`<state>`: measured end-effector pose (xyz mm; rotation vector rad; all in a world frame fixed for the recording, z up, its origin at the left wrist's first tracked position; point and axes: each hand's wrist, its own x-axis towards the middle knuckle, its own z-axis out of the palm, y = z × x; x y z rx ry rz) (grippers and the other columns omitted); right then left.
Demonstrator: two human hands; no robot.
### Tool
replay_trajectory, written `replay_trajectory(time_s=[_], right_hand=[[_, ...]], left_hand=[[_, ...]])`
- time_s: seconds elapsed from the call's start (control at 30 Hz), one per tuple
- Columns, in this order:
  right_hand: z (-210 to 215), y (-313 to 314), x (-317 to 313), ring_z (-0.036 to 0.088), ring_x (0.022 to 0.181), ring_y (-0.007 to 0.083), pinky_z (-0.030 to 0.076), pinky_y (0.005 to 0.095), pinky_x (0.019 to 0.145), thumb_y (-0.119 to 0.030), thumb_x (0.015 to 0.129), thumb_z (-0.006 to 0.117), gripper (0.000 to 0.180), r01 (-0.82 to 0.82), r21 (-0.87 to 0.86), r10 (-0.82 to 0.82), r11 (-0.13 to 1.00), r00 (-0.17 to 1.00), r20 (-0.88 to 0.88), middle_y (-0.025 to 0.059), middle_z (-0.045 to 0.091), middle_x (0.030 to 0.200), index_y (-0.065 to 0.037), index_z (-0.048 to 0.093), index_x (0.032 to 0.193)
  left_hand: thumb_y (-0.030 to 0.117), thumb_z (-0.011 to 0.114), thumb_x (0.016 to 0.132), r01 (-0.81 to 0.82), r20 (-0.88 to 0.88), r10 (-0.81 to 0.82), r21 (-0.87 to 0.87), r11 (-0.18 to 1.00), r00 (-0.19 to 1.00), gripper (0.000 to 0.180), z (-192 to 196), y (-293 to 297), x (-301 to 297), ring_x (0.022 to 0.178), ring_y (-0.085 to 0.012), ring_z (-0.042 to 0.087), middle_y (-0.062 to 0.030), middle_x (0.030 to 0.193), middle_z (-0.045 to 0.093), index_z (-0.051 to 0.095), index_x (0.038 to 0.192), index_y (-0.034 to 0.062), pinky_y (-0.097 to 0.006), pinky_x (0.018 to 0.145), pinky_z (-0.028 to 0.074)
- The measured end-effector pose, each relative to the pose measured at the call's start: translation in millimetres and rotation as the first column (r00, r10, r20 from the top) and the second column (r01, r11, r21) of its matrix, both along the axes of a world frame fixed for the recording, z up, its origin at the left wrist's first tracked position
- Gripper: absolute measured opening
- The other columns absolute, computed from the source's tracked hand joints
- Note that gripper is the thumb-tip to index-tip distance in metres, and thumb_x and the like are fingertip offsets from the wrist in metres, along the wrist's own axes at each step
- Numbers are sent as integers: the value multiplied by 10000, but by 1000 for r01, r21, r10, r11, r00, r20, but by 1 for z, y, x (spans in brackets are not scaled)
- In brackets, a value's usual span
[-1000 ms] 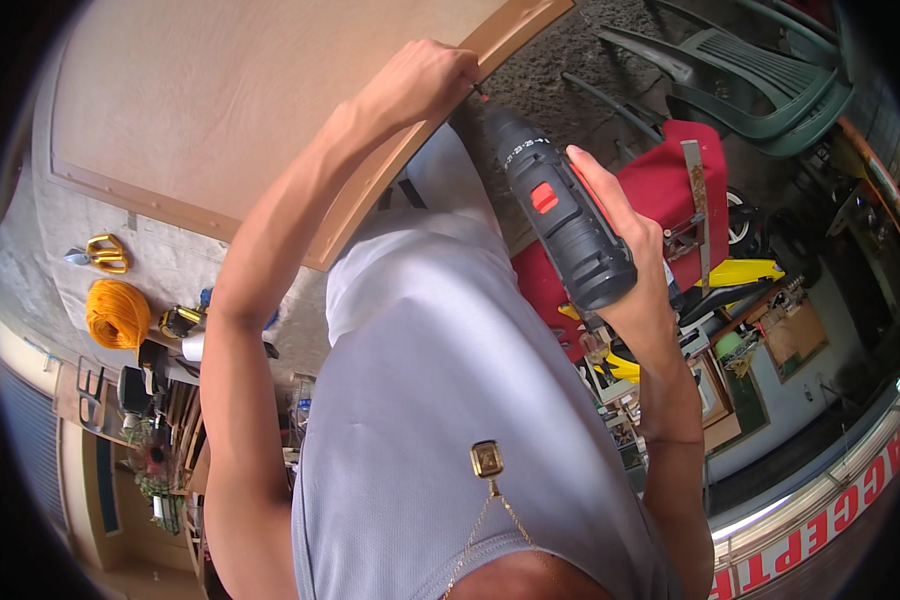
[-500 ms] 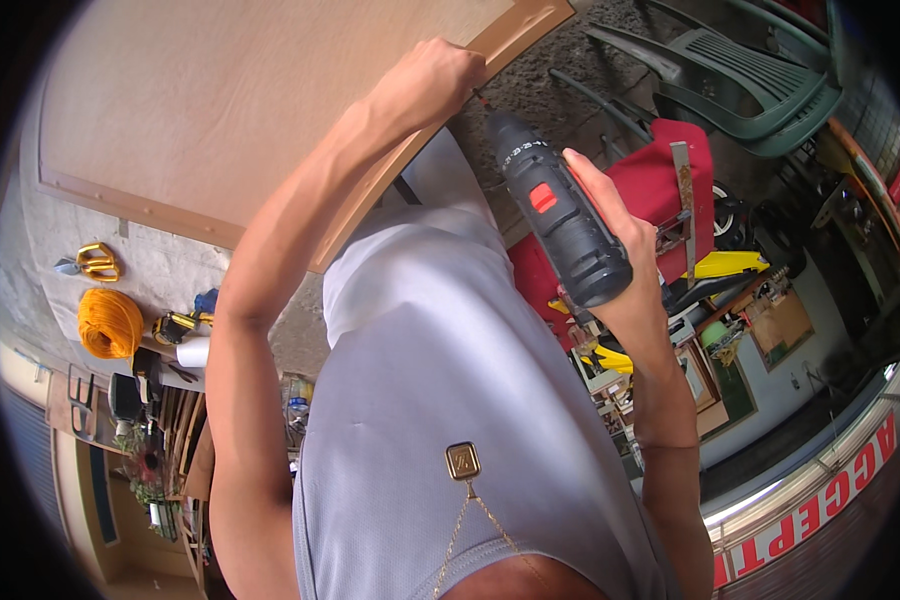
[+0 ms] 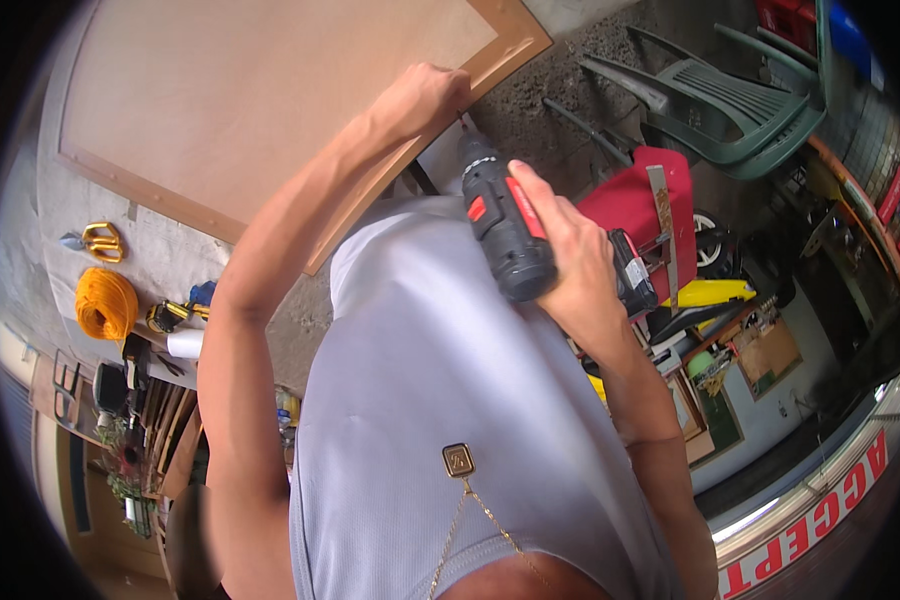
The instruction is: The person applies tape to the edges of a wooden frame, cuts it with a utility knife, wipes the surface with a cloth, measures the frame with a tape measure, and uses a power drill to drive screws into the frame. The person then handles a coil of orange rope, measuring and tying it.
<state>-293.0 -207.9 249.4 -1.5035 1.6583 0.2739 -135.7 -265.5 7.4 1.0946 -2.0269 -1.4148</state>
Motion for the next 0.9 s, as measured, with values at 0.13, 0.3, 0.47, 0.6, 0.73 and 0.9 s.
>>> replay_trajectory(time_s=[0.13,0.3,0.47,0.6,0.73,0.9], right_hand=[[4,-15,-21,630,817,444,506,535,734,-90,715,700,815,-229,78,228,970,973,27,194,584,994,-237,356,1439],[14,-52,-45,644,747,344,536,431,646,31,686,637,810,-721,-103,727,685,685,42,187,564,961,-145,380,1433],[24,-116,-66,619,728,298,526,398,636,-35,711,635,741,-743,-369,818,559,566,101,138,549,974,-169,431,1410],[-79,-151,-36,608,744,278,521,370,667,-30,735,603,716,-584,-710,838,393,546,15,147,559,1048,-195,443,1413],[-147,-164,-7,601,753,287,512,376,676,-15,736,603,712,-535,-770,859,348,511,33,154,541,1077,-199,450,1407],[-162,-184,15,606,885,346,502,419,813,18,708,630,561,-484,-607,766,630,515,385,156,553,1114,-139,587,1245]], left_hand=[[17,601,750,-41,-31,41,21,999,999,52,0,6,1,660,-326,629,-137,722,623,614,794,41,-386,608,509],[39,629,765,-133,112,128,41,990,985,45,26,14,1,695,-297,634,-134,763,629,614,807,49,-395,628,510],[196,708,824,-781,328,771,-135,610,546,212,34,-19,46,693,-238,663,-130,762,659,667,964,42,-364,640,535],[158,676,820,-840,224,946,-444,311,233,244,6,-107,115,743,-263,673,-147,863,676,674,1031,35,-365,664,542],[76,623,821,-760,355,899,-500,414,256,216,6,-140,159,778,-299,672,-135,938,673,689,1026,63,-372,693,552],[-5,616,793,-596,357,819,-563,572,450,190,5,-140,170,770,-290,664,-100,910,666,690,951,68,-374,691,557]])
